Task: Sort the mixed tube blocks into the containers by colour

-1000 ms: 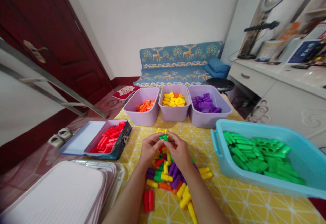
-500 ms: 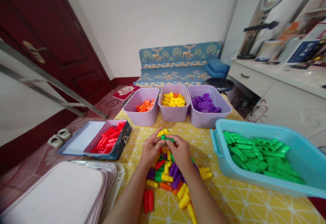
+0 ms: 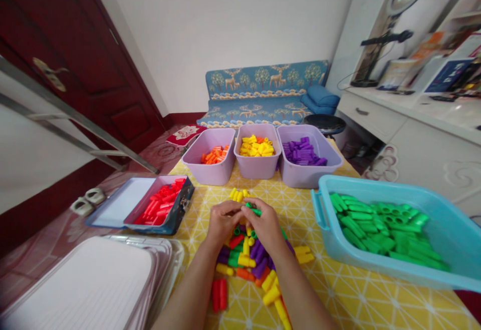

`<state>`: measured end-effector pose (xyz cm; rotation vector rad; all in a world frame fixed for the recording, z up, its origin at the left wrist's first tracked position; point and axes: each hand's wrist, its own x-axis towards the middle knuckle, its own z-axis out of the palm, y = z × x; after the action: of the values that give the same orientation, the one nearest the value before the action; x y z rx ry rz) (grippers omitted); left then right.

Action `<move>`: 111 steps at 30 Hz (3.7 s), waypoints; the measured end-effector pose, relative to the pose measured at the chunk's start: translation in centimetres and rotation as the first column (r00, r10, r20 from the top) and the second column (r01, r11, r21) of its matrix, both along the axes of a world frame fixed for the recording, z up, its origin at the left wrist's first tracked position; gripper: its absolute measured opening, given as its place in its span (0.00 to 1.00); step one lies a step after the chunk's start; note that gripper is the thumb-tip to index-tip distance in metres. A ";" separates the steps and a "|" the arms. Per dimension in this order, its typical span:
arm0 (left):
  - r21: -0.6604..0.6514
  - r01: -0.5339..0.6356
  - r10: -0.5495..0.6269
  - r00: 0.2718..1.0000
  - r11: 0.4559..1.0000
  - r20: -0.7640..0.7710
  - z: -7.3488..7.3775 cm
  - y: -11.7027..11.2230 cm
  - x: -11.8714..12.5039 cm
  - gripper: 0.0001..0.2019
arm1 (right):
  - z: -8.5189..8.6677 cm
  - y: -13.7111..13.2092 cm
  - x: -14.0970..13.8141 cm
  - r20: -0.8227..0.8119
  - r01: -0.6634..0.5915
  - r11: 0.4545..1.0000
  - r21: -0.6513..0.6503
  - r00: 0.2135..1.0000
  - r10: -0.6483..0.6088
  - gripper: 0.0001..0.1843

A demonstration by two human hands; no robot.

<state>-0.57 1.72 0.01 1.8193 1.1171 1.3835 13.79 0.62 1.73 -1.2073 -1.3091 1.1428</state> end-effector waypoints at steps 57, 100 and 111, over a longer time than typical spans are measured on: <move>-0.139 -0.126 0.043 0.872 0.982 -0.487 0.0 0.0 -2.1 0.19 | -0.9 -1.7 3.4 0.410 -0.258 0.962 0.088 0.890 0.201 0.34; -0.370 0.165 -0.035 0.942 0.914 0.334 -0.6 0.4 -1.0 0.15 | -1.9 -1.1 1.8 0.240 -0.170 0.970 0.172 0.962 0.126 0.11; -0.399 0.395 -0.273 0.904 0.828 0.329 -0.3 -0.2 -0.6 0.15 | -2.9 -0.9 1.6 0.240 -0.083 0.971 0.226 0.970 0.027 0.22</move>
<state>-1.22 1.52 -0.32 1.3638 0.8411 1.0041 15.34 -0.31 -1.16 -1.1620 -1.6178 0.8716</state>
